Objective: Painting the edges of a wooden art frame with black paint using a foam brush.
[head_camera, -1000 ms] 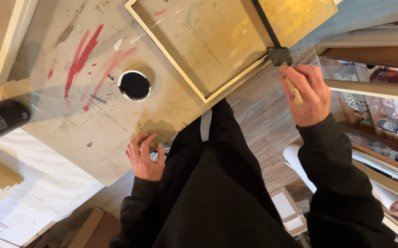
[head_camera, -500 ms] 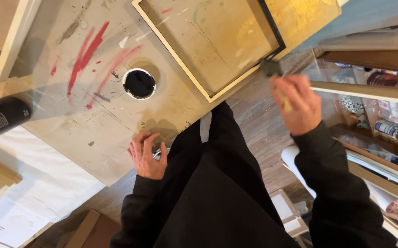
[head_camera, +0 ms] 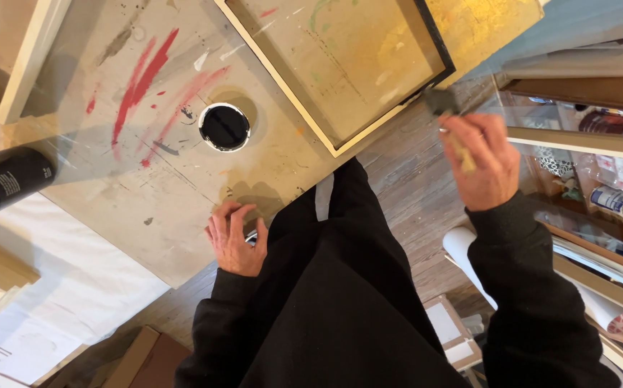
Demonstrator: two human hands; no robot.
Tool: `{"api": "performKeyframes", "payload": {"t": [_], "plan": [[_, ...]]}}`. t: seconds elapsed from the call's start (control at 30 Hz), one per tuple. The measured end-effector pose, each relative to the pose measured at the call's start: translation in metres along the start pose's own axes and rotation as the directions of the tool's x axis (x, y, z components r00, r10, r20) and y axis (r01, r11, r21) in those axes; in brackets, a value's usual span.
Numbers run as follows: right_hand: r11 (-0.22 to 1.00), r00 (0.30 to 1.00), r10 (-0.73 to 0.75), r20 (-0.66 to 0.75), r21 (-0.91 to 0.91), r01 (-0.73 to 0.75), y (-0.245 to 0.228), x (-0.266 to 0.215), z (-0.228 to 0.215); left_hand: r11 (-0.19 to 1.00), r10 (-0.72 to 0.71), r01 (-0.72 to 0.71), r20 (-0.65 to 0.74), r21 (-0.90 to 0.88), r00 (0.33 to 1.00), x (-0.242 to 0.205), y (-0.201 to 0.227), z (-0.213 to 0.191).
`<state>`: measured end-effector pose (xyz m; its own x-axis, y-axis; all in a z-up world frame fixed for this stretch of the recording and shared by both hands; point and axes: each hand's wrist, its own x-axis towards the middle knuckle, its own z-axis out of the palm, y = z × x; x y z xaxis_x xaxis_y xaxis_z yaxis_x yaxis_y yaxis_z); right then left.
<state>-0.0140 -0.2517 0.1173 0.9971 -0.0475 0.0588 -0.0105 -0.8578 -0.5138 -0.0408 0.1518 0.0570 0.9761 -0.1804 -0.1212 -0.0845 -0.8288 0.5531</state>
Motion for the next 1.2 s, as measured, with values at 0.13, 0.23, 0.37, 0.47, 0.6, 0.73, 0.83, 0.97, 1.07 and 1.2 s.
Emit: {"api": "performKeyframes", "payload": {"t": [0.13,0.23,0.37,0.47,0.6,0.73,0.83,0.97,1.07,1.2], "plan": [[0.995,0.998,0.042,-0.056,-0.09,-0.047,0.006,0.003,0.002,1.0,-0.006,0.006,-0.002,-0.009,1.0,-0.002,-0.002,0.002],[0.998,0.997,0.043,0.058,-0.038,-0.041,0.004,-0.001,0.006,0.999,-0.035,0.035,0.001,-0.011,0.999,-0.002,-0.003,0.003],[0.997,0.999,0.045,0.007,-0.056,-0.044,0.009,-0.001,0.003,1.0,-0.012,0.012,-0.005,-0.005,1.0,-0.001,-0.001,0.002],[0.996,0.998,0.058,-0.019,-0.061,-0.059,0.005,0.002,0.003,1.0,-0.025,0.025,0.005,-0.012,1.0,-0.001,-0.002,0.002],[0.999,0.995,-0.034,0.098,0.014,0.032,-0.029,0.002,0.007,1.0,-0.02,0.02,0.002,-0.013,1.0,0.0,-0.002,0.002],[0.999,0.996,-0.048,0.074,0.023,0.047,-0.022,0.0,0.008,1.0,-0.023,0.023,-0.004,-0.005,1.0,0.001,-0.001,0.001],[0.995,0.997,0.072,0.003,-0.072,-0.071,-0.02,0.003,0.002,1.0,-0.015,0.015,0.014,0.007,1.0,0.0,0.0,0.0],[0.999,0.997,0.032,0.074,-0.011,-0.031,-0.033,0.003,0.005,0.999,-0.038,0.038,0.004,-0.023,0.999,0.001,-0.001,0.004],[1.0,0.996,0.029,0.082,0.001,-0.03,-0.033,0.001,0.004,0.999,-0.031,0.031,0.006,-0.013,0.999,0.001,-0.001,0.002],[0.992,0.995,0.093,-0.035,-0.08,-0.095,-0.02,0.006,0.001,1.0,-0.029,0.029,0.004,-0.009,1.0,0.002,-0.001,0.003]]}}
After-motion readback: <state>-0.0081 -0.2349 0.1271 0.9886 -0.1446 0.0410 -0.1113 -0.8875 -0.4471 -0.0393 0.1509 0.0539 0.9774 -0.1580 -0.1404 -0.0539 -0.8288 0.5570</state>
